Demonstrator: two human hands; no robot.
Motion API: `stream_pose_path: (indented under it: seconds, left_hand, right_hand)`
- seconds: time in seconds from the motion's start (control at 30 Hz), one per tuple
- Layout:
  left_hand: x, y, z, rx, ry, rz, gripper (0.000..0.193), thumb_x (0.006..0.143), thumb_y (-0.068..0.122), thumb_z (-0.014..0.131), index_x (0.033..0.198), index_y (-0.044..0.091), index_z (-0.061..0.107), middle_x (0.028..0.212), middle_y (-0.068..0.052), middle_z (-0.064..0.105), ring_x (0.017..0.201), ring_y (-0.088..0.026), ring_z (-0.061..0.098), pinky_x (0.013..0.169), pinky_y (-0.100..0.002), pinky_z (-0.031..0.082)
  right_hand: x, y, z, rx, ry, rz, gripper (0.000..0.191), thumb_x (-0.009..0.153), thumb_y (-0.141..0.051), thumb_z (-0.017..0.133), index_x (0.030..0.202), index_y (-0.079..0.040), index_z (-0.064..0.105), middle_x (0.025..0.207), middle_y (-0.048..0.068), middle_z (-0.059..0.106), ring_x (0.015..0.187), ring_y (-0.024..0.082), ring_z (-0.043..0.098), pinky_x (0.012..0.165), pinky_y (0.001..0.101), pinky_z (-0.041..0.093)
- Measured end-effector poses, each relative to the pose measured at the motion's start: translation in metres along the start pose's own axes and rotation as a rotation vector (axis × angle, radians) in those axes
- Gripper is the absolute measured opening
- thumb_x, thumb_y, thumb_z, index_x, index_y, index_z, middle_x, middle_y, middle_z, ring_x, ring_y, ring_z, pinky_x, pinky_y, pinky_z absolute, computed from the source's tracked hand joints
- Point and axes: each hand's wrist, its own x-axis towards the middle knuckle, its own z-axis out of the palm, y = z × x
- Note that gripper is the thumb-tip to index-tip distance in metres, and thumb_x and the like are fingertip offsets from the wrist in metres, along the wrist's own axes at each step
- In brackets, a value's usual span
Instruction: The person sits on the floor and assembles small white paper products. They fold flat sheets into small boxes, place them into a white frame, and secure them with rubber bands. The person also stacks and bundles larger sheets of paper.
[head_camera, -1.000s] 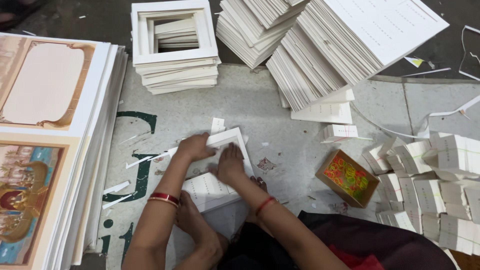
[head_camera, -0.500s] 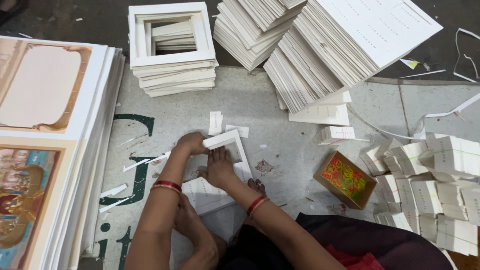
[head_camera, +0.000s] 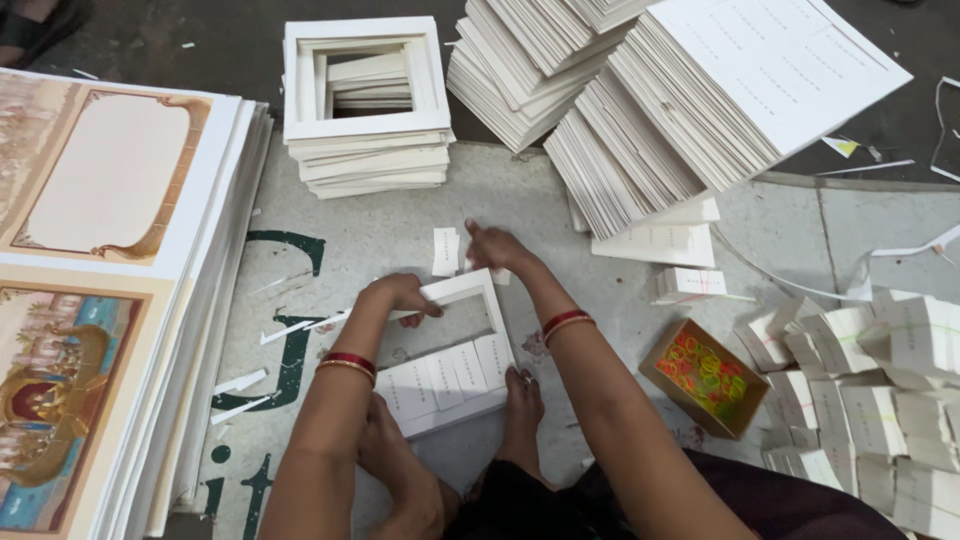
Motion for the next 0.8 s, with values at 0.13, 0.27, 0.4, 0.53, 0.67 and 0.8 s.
stream_pose_path:
  seconds: [0.13, 0.27, 0.4, 0.53, 0.67, 0.8]
  left_hand:
    - [0.013, 0.0, -0.003, 0.107, -0.003, 0.018, 0.042, 0.071, 0.051, 0.084, 0.073, 0.01, 0.081, 0.104, -0.01, 0.079, 0.102, -0.026, 0.07, 0.095, -0.039, 0.052]
    - [0.012, -0.011, 0.005, 0.195, 0.211, 0.146, 0.039, 0.063, 0.046, 0.089, 0.087, 0.016, 0.082, 0.115, -0.01, 0.071, 0.114, -0.03, 0.064, 0.102, -0.041, 0.049]
    - [0.004, -0.018, 0.015, 0.252, 0.419, 0.226, 0.05, 0.061, 0.041, 0.09, 0.105, 0.021, 0.081, 0.134, -0.008, 0.056, 0.131, -0.031, 0.048, 0.109, -0.042, 0.042]
    - [-0.006, -0.01, 0.02, 0.249, 0.412, 0.11, 0.06, 0.066, 0.038, 0.087, 0.122, 0.022, 0.074, 0.138, -0.008, 0.057, 0.135, -0.03, 0.049, 0.111, -0.044, 0.044]
    - [-0.034, -0.004, 0.032, 0.211, 0.853, 0.336, 0.07, 0.062, 0.032, 0.091, 0.125, 0.011, 0.069, 0.13, -0.015, 0.059, 0.123, -0.036, 0.053, 0.096, -0.049, 0.047]
    - [-0.047, 0.01, 0.054, -0.057, 0.677, 0.28, 0.033, 0.084, 0.032, 0.076, 0.108, 0.01, 0.071, 0.108, -0.01, 0.077, 0.105, -0.03, 0.071, 0.087, -0.045, 0.056]
  right_hand:
    - [-0.008, -0.008, 0.008, -0.148, -0.318, 0.36, 0.094, 0.095, -0.079, 0.01, 0.121, -0.01, 0.068, 0.1, 0.016, 0.073, 0.088, 0.027, 0.068, 0.082, 0.0426, 0.053]
    - [-0.002, -0.018, 0.014, 0.243, -0.35, 0.055, 0.103, 0.092, -0.082, 0.015, 0.128, -0.001, 0.068, 0.106, 0.014, 0.079, 0.095, 0.025, 0.073, 0.088, 0.0374, 0.057]
    - [0.018, -0.026, 0.019, 0.172, -0.357, 0.022, 0.099, 0.094, -0.082, 0.016, 0.119, -0.005, 0.072, 0.104, 0.007, 0.076, 0.089, 0.018, 0.066, 0.083, 0.0359, 0.051]
    - [0.026, -0.032, 0.031, 0.317, 0.049, -0.223, 0.06, 0.1, -0.055, 0.04, 0.108, -0.007, 0.074, 0.093, 0.004, 0.076, 0.078, 0.013, 0.066, 0.073, 0.0304, 0.053]
    - [-0.001, -0.003, 0.021, 0.436, 0.484, -0.307, 0.038, 0.102, -0.039, 0.058, 0.098, -0.005, 0.075, 0.084, 0.004, 0.074, 0.069, 0.01, 0.064, 0.063, 0.0261, 0.052]
    - [-0.066, 0.053, 0.017, 0.261, 0.493, -0.22, 0.032, 0.098, -0.031, 0.065, 0.09, -0.002, 0.077, 0.072, 0.005, 0.073, 0.059, 0.012, 0.063, 0.054, 0.0274, 0.051]
